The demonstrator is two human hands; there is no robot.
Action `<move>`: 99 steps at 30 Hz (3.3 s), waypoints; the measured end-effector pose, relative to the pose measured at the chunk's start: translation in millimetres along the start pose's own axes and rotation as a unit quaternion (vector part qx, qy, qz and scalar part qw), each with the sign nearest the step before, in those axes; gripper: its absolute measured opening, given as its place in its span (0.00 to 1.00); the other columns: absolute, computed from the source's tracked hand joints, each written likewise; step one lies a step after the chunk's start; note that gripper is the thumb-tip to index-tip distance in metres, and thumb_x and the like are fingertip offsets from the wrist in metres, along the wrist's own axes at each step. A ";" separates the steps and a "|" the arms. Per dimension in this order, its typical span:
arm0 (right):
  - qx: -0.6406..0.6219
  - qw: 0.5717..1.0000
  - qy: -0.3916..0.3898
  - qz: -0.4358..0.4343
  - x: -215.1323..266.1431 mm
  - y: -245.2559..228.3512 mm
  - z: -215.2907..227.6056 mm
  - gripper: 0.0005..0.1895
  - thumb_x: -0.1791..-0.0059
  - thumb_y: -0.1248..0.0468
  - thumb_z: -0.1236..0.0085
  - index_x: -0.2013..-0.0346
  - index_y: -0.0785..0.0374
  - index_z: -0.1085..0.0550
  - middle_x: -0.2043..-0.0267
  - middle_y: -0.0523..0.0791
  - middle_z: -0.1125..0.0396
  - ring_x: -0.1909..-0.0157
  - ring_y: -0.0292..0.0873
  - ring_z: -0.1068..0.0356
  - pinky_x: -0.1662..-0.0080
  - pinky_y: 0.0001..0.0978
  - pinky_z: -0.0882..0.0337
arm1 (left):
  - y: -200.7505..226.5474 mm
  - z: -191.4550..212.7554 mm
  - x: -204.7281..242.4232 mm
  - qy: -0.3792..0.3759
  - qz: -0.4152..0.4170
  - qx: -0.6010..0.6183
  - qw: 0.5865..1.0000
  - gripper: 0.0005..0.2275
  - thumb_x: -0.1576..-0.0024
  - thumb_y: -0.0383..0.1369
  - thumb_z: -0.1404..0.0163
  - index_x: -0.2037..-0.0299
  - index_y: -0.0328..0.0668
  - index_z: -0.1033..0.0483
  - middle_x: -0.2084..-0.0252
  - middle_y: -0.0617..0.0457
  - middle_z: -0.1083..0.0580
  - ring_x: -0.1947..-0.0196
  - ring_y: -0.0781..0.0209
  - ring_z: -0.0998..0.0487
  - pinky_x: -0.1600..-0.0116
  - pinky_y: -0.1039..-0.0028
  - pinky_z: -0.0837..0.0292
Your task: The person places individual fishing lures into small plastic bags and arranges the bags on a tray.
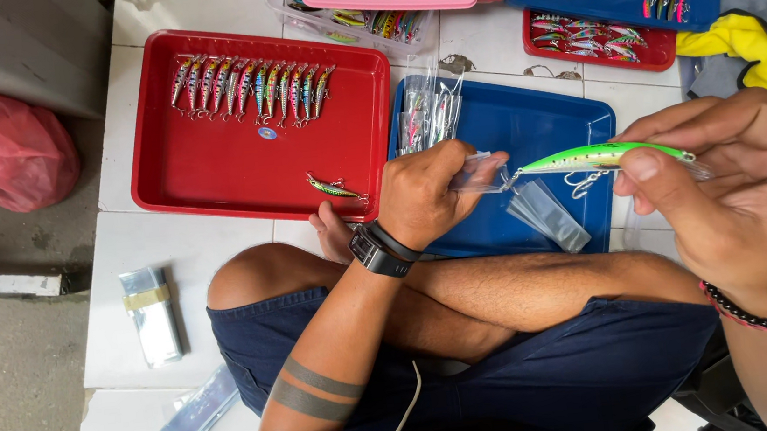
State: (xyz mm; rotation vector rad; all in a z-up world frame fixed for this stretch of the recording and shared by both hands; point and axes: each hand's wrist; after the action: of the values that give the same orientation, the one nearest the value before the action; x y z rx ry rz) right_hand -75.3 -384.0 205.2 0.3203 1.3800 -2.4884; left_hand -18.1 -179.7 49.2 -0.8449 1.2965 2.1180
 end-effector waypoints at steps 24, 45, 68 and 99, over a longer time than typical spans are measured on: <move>0.131 0.988 -0.046 0.068 -26.8 -16.5 -27.1 0.11 0.45 0.80 0.32 0.63 0.79 0.29 0.58 0.59 0.26 0.59 0.48 0.24 0.59 0.32 0.25 | -0.9 -4.6 8.1 -0.010 0.053 0.014 0.998 0.10 0.38 0.43 0.48 0.63 0.47 0.30 0.78 0.60 0.32 0.82 0.61 0.30 0.77 0.67 0.38; 0.168 0.982 -0.060 0.065 -45.0 -17.1 -52.9 0.15 0.42 0.78 0.30 0.67 0.73 0.29 0.64 0.51 0.27 0.68 0.37 0.34 0.63 0.27 0.33 | 16.1 -12.1 1.9 0.039 0.136 0.009 0.990 0.13 0.40 0.46 0.48 0.65 0.46 0.33 0.82 0.59 0.34 0.85 0.56 0.31 0.81 0.65 0.43; 0.214 0.955 -0.063 0.196 -14.5 39.9 -2.8 0.12 0.46 0.79 0.30 0.49 0.81 0.21 0.52 0.61 0.26 0.59 0.50 0.27 0.58 0.35 0.29 | -0.7 44.4 -10.6 -0.324 0.194 0.474 0.796 0.20 0.37 0.30 0.46 0.35 0.41 0.34 0.52 0.55 0.19 0.58 0.69 0.15 0.55 0.81 0.19; 0.153 0.952 -0.127 0.234 -23.3 38.2 -2.9 0.11 0.50 0.77 0.30 0.55 0.77 0.21 0.59 0.58 0.25 0.64 0.48 0.27 0.63 0.32 0.27 | 15.9 55.6 -15.9 -0.336 0.299 0.571 0.686 0.20 0.42 0.25 0.42 0.41 0.39 0.35 0.59 0.49 0.19 0.62 0.62 0.14 0.54 0.82 0.18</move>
State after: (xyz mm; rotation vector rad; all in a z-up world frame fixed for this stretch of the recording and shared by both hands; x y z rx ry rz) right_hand -40.1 -397.8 181.1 0.3308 0.7138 -2.2334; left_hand -31.8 -137.5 89.5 0.9062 2.0923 1.1906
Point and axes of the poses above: each hand's wrist, its own x-axis away from the middle knuckle, its own z-axis out of the back of the hand, y = z × x
